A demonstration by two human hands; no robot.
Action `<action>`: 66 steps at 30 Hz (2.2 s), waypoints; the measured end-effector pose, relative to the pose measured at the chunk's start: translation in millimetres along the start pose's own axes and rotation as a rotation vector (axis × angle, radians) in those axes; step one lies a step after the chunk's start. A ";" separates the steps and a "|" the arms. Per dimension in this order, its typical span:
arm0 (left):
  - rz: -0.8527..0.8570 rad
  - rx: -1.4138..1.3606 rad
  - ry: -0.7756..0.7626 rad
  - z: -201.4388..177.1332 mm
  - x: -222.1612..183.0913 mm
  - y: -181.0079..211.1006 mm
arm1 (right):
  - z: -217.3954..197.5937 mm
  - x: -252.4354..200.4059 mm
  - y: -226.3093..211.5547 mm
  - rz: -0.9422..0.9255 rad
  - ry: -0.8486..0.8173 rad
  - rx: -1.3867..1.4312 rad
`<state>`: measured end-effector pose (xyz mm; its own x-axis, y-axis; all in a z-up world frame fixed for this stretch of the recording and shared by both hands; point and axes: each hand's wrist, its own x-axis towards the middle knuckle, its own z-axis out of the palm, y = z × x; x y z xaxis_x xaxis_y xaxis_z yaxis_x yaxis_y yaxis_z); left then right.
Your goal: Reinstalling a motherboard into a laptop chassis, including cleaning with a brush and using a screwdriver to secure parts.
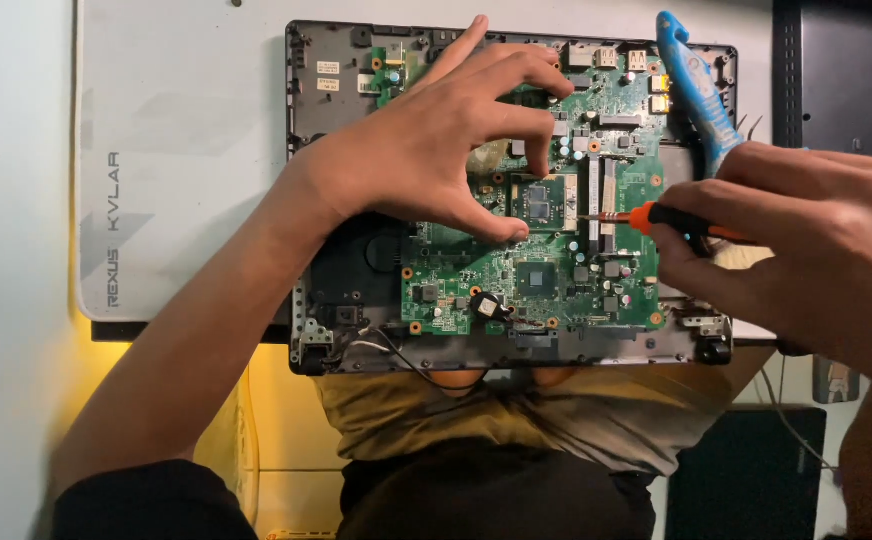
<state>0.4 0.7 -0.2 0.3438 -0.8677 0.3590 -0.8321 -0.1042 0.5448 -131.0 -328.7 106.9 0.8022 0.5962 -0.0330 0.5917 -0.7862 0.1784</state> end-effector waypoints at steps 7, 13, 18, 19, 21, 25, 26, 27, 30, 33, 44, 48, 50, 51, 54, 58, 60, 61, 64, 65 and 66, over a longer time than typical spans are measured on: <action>-0.017 -0.005 -0.009 0.2 1.1 0.3 | -10.7 9.5 -20.0 -0.001 -0.021 -0.234; -0.025 -0.008 -0.008 3.0 -0.6 -2.5 | 8.8 6.2 -2.7 0.047 -0.023 -0.001; 0.004 -0.003 0.009 2.0 0.2 -1.5 | 6.4 4.9 -1.9 0.050 -0.035 0.020; 0.006 -0.004 0.008 1.7 1.0 0.0 | 6.5 4.4 -1.9 0.053 -0.035 0.019; -0.029 -0.013 -0.001 0.1 1.1 3.5 | 6.3 5.1 -2.1 0.045 0.023 0.037; -0.021 -0.019 -0.001 1.0 1.0 2.5 | 4.7 9.1 -1.3 0.034 0.033 0.083; -0.022 -0.021 -0.002 1.0 1.0 2.4 | 7.8 7.7 1.0 0.034 0.037 0.082; -0.024 -0.022 -0.003 1.0 1.1 2.1 | 11.0 6.4 3.5 0.034 0.041 0.080; -0.012 -0.031 0.005 2.2 1.0 1.1 | 12.1 5.5 6.4 0.012 -0.004 0.087; 0.000 -0.015 0.004 2.3 0.5 0.4 | 7.2 9.1 1.2 0.007 0.061 0.155; -0.002 -0.023 0.004 -0.3 -0.6 2.6 | 14.2 12.6 39.7 -0.100 0.028 0.086; -0.014 -0.016 0.006 0.1 -0.6 2.1 | -7.9 35.9 31.2 -0.120 0.023 0.101; -0.010 -0.009 0.010 1.1 -0.3 1.2 | -7.3 37.8 31.2 -0.157 0.031 0.105; -0.007 -0.002 0.012 1.8 -1.0 0.9 | -6.6 39.0 30.8 -0.195 0.039 0.111; -0.006 -0.011 0.012 1.5 0.3 1.2 | -14.7 46.2 19.0 -0.198 -0.019 0.063; -0.012 0.004 0.008 1.8 -0.1 0.8 | -24.3 51.9 10.5 -0.219 0.017 -0.006; -0.008 0.001 0.005 2.6 0.8 -0.3 | -27.5 55.7 9.4 -0.242 -0.025 -0.195; -0.006 0.003 0.007 1.9 0.3 -0.5 | -28.4 60.8 7.9 -0.241 -0.025 -0.198; -0.024 0.003 -0.010 1.8 2.8 -0.4 | -38.4 74.9 -0.1 -0.266 -0.104 -0.356; -0.035 -0.004 -0.022 1.2 3.5 -0.1 | -45.8 81.4 -6.1 -0.255 -0.200 -0.462; -0.048 -0.010 -0.033 0.2 3.2 0.9 | -53.4 88.4 -12.7 -0.242 -0.294 -0.569</action>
<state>0.7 -2.3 1.3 0.3682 -0.8775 0.3072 -0.8105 -0.1411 0.5685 -71.9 -257.3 154.2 0.6884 0.6126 -0.3884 0.6875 -0.3804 0.6185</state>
